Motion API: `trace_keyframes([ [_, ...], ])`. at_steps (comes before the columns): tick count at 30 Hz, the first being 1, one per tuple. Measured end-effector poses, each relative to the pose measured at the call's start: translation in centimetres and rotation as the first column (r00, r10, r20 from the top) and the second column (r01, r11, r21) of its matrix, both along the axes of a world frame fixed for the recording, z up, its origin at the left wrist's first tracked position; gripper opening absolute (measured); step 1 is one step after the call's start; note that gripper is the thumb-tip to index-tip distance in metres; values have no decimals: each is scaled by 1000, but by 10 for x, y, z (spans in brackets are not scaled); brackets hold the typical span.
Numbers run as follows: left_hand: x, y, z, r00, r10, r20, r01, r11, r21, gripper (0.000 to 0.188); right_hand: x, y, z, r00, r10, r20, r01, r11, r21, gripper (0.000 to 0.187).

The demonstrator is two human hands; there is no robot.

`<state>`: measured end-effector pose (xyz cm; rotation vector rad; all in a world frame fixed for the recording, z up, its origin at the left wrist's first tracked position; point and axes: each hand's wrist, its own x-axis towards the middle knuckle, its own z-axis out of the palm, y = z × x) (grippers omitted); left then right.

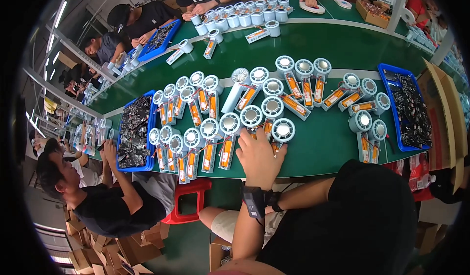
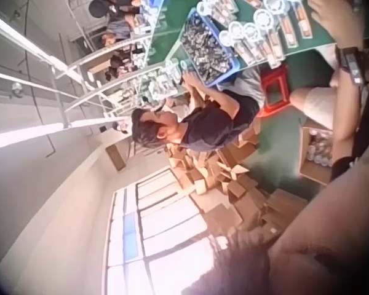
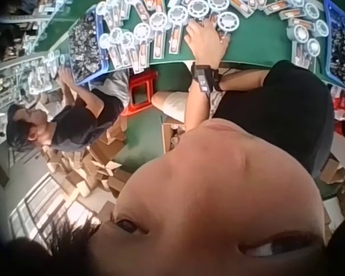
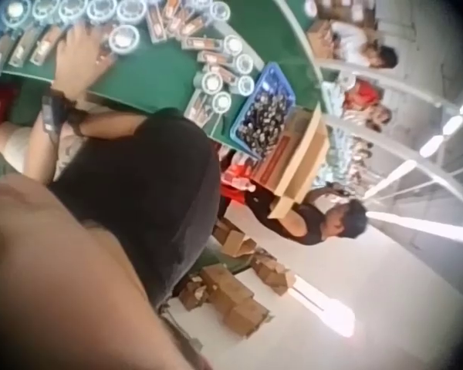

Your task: The person fits circuit boards into fan housings by hand, places the assembled fans into a cardboard box, and then retrieves more fans from the box to continue the assembly.

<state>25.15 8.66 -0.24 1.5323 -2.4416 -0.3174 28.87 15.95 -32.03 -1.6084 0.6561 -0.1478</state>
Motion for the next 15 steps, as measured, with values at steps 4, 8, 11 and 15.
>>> trace_keyframes([
  [4, 8, 2, -5, 998, -42, -35, 42, 999, -12, 70, -27, -26, 34, 983, -92, 161, 61, 981, 186, 18],
  [8, 24, 15, -8, 958, -132, -253, 133, 991, -15, 68, -57, -45, 59, 933, -219, 287, 97, 918, 384, 20],
  [11, 44, 37, -1, 849, -173, -500, 198, 980, -2, 68, -71, -43, 73, 877, -322, 355, 86, 834, 544, 23],
  [15, 101, 82, -8, 635, -129, -761, 235, 971, 32, 68, -76, -33, 84, 785, -477, 395, 33, 669, 743, 27],
])
